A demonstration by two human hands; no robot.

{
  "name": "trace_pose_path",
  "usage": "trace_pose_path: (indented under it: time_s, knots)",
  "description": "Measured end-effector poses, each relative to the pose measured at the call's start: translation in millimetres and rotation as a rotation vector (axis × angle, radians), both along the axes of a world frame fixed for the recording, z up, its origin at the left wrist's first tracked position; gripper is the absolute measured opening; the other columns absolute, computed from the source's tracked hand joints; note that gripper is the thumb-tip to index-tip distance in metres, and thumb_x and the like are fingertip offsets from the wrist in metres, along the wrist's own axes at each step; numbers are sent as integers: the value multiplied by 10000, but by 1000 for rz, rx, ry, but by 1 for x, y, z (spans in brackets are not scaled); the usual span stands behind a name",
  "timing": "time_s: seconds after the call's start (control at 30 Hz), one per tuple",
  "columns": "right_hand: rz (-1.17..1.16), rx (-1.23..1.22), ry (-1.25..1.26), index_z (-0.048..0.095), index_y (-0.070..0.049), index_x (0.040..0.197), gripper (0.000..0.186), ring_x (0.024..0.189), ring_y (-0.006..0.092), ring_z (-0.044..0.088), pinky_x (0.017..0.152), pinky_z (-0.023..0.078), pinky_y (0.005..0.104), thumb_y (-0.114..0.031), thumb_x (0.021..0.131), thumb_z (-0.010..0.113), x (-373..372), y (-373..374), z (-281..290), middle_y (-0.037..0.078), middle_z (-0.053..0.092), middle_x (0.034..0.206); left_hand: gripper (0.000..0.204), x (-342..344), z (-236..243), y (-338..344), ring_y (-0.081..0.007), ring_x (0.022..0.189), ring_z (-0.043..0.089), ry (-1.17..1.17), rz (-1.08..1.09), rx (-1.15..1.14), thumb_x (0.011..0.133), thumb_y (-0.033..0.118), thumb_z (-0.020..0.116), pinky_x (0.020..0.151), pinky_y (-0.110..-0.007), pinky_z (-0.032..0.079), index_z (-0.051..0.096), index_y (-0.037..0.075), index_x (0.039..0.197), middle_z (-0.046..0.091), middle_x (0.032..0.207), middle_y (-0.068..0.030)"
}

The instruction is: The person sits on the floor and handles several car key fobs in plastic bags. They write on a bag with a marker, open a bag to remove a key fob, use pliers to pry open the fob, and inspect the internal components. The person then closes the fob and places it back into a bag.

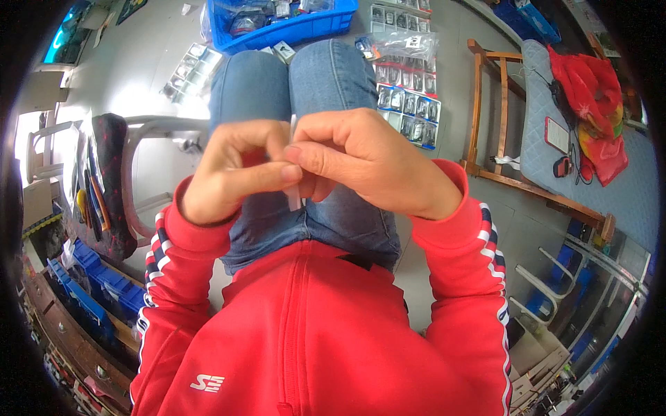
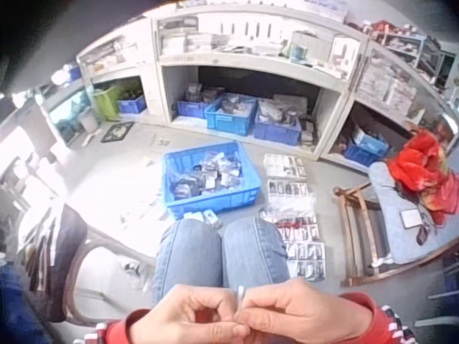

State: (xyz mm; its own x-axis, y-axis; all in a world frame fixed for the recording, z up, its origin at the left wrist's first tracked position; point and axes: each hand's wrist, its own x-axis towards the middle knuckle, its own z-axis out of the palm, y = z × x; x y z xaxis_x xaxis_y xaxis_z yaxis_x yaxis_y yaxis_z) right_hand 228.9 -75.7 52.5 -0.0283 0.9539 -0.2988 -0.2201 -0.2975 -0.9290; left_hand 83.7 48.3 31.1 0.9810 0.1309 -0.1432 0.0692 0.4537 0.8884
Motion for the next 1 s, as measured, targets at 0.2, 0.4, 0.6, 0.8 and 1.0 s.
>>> trace_pose_path:
  time_s: [0.2,0.4,0.6,0.8,1.0]
  knots:
    - [-12,26,36,543,-7,778,220,627,67,547,573,455,199,-179,909,503,-5,0,-4,31,575,696,164,-5,-8,-2,-132,694,572,-48,4,-104,821,81,607,626,-246,450,539,2,694,610,715,-95]
    - [-117,48,29,530,-11,756,198,617,58,523,564,435,193,-144,898,496,-9,-4,-8,22,559,673,164,-5,-9,0,-125,670,568,-47,30,-140,827,88,599,622,-235,445,538,2,701,611,716,-88]
    - [-256,120,-203,523,-8,718,181,585,40,486,536,404,187,-114,863,497,-21,-3,-16,8,547,626,127,-5,-4,-4,-133,568,541,51,215,531,765,82,588,516,-261,411,534,0,685,565,617,-80]
    - [-240,134,-288,540,0,691,235,589,50,499,522,394,201,-152,869,520,-18,1,-16,15,557,628,28,-4,-2,-5,-149,564,490,-121,209,767,757,-5,523,525,-271,395,533,-32,759,507,622,-96]
    - [-134,36,-116,581,22,761,326,577,88,520,541,420,227,-255,912,499,-20,6,-7,49,572,649,75,-7,0,-13,-141,610,543,-80,238,556,801,-13,498,565,-259,426,490,-33,730,557,675,-96]
